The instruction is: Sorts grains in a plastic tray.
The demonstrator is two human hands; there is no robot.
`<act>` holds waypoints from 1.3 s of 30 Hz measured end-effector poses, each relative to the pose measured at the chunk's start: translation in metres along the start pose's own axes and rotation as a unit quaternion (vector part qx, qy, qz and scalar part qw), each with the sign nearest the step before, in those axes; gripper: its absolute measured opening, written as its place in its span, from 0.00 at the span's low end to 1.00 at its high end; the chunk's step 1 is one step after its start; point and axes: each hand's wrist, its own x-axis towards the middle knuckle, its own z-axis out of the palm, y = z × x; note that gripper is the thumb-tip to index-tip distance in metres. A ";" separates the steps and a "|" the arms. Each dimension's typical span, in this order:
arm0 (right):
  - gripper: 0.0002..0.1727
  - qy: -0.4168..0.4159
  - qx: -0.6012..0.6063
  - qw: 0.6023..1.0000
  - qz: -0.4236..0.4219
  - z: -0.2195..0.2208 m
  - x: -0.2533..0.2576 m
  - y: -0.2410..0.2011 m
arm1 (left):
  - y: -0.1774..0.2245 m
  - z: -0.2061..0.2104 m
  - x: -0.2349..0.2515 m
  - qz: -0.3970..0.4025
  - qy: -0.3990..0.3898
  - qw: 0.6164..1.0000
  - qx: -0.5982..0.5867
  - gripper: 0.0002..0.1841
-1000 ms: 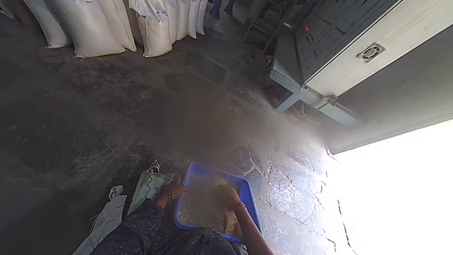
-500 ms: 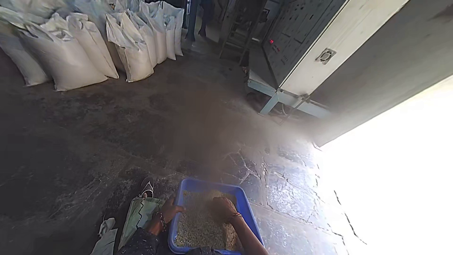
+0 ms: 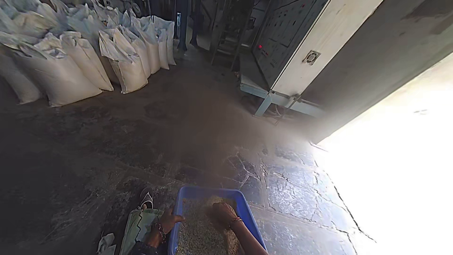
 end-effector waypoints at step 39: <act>0.22 0.006 0.003 1.000 -0.011 0.001 0.003 0.004 | -0.004 0.001 0.002 0.008 0.011 1.000 -0.005 0.26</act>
